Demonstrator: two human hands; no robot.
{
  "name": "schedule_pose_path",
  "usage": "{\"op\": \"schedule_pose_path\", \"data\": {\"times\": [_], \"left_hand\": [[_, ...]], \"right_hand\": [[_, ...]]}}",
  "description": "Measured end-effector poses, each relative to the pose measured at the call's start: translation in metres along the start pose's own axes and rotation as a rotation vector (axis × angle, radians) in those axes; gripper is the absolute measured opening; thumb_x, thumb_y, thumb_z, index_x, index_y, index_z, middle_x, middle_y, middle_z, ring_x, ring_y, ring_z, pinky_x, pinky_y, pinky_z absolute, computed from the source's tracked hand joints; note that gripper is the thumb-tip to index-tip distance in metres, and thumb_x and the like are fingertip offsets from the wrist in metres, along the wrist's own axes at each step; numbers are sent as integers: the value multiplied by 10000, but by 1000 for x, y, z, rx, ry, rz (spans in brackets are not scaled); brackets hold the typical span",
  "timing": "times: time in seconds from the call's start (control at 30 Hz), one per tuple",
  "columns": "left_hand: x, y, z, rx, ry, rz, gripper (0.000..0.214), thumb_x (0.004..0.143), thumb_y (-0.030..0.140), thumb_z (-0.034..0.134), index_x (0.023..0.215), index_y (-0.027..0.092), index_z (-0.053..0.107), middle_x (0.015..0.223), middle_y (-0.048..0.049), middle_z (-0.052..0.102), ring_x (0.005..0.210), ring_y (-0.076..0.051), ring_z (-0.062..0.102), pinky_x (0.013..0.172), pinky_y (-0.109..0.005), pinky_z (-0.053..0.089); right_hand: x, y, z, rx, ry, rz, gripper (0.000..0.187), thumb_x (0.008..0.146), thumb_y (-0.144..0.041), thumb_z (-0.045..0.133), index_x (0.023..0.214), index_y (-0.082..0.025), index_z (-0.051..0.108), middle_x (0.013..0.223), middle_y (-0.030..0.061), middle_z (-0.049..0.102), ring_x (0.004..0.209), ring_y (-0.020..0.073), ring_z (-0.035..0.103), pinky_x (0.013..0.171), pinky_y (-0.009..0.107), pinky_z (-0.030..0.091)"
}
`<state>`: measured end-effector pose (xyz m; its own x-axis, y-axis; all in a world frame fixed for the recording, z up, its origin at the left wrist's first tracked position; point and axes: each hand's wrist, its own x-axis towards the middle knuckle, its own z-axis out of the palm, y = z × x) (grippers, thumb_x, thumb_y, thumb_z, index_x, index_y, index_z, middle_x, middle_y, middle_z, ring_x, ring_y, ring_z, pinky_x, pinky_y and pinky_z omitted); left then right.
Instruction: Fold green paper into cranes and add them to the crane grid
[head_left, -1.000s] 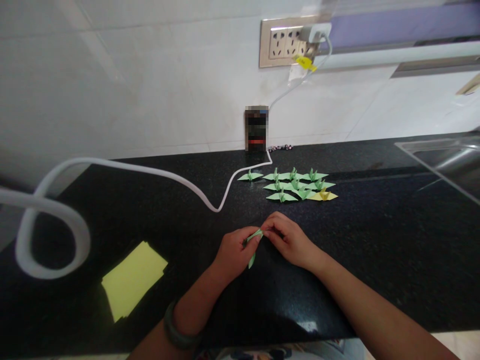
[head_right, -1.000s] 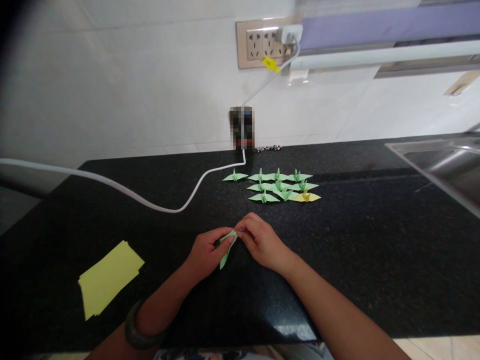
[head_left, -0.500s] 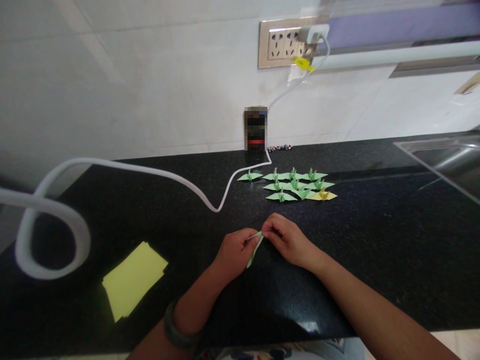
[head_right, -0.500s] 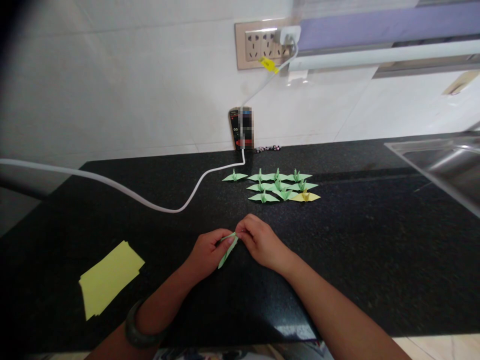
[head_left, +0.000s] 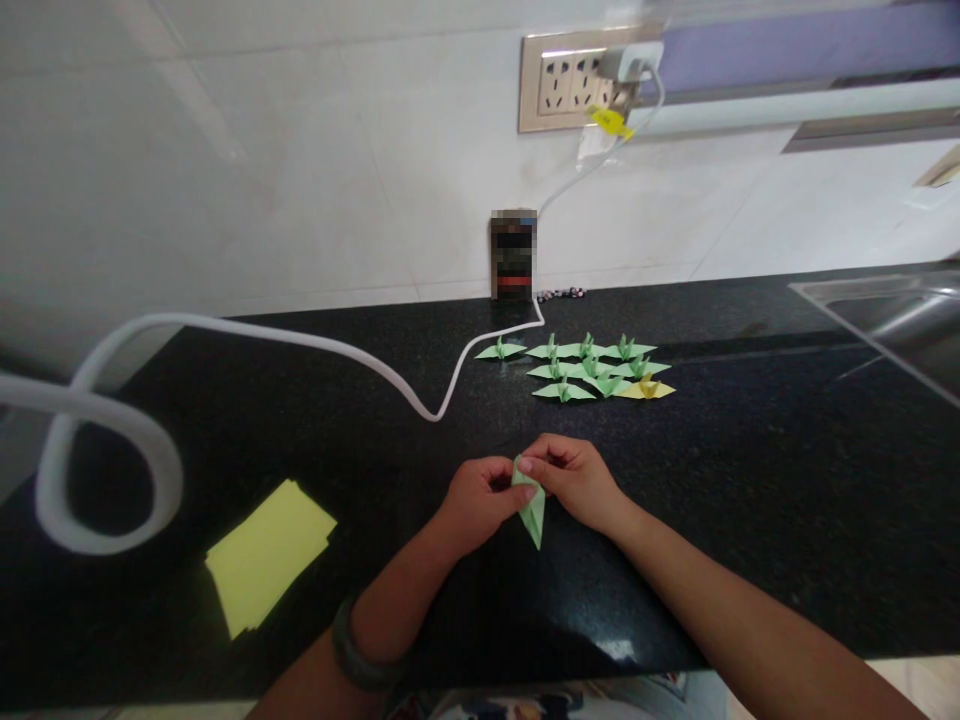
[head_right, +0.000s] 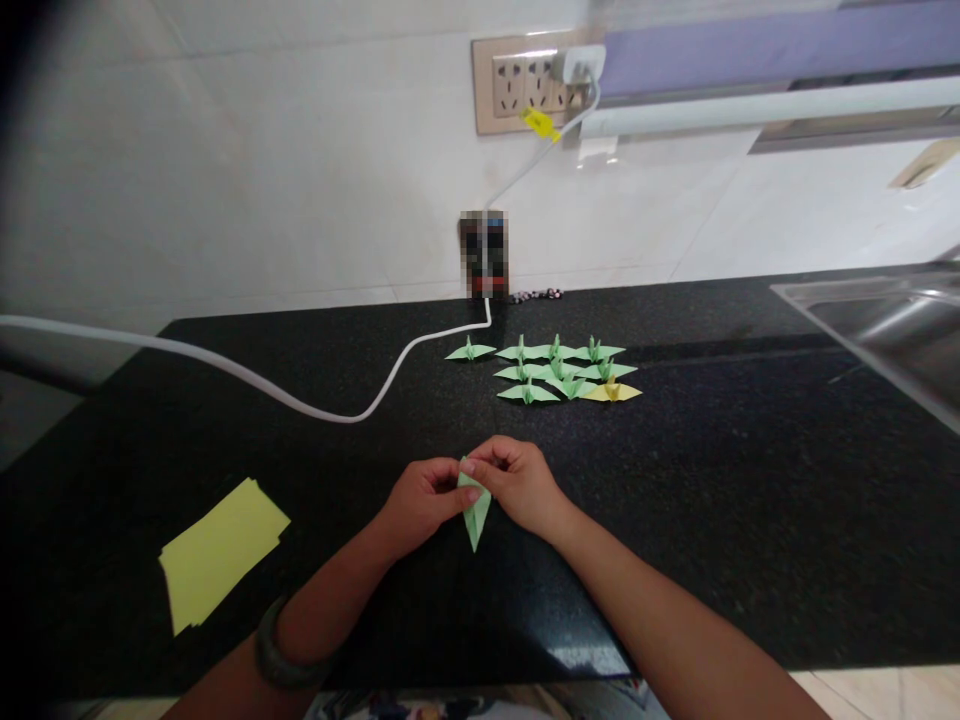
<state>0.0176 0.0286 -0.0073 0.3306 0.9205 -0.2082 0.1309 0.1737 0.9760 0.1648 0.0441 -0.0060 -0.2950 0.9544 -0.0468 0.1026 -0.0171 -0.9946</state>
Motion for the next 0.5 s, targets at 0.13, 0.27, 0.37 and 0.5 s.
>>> {"op": "schedule_pose_path", "data": {"times": [0.13,0.27,0.37,0.5], "left_hand": [[2,1,0,-168,98,-55,187,637,300,600,695,133,536,565,19,548,454,-74,483,445,-193,395],[5,0,-5,-372,329,-58,280,607,315,625,783,165,467,627,38,557,449,-74,513,444,-204,429],[6,-1,-8,-445,350,-27,365,618,299,621,923,183,458,703,20,583,520,-84,550,505,-222,460],[5,-2,-7,-390,305,-64,326,619,298,621,885,139,518,704,-13,594,572,-94,555,519,-210,462]], "right_hand": [[-1,-1,-1,65,22,2,248,754,-391,479,817,-166,562,613,-3,505,512,88,442,481,219,376],[-4,-1,-4,33,-3,-96,354,670,-400,583,942,-191,498,650,-21,460,536,86,431,484,209,367],[-6,-2,-4,-147,-48,-149,399,599,-346,662,937,-199,508,669,-22,463,540,84,422,479,205,357],[-4,-3,-3,-312,7,-219,157,707,-306,564,809,-186,571,670,-4,468,533,82,413,487,215,353]]}}
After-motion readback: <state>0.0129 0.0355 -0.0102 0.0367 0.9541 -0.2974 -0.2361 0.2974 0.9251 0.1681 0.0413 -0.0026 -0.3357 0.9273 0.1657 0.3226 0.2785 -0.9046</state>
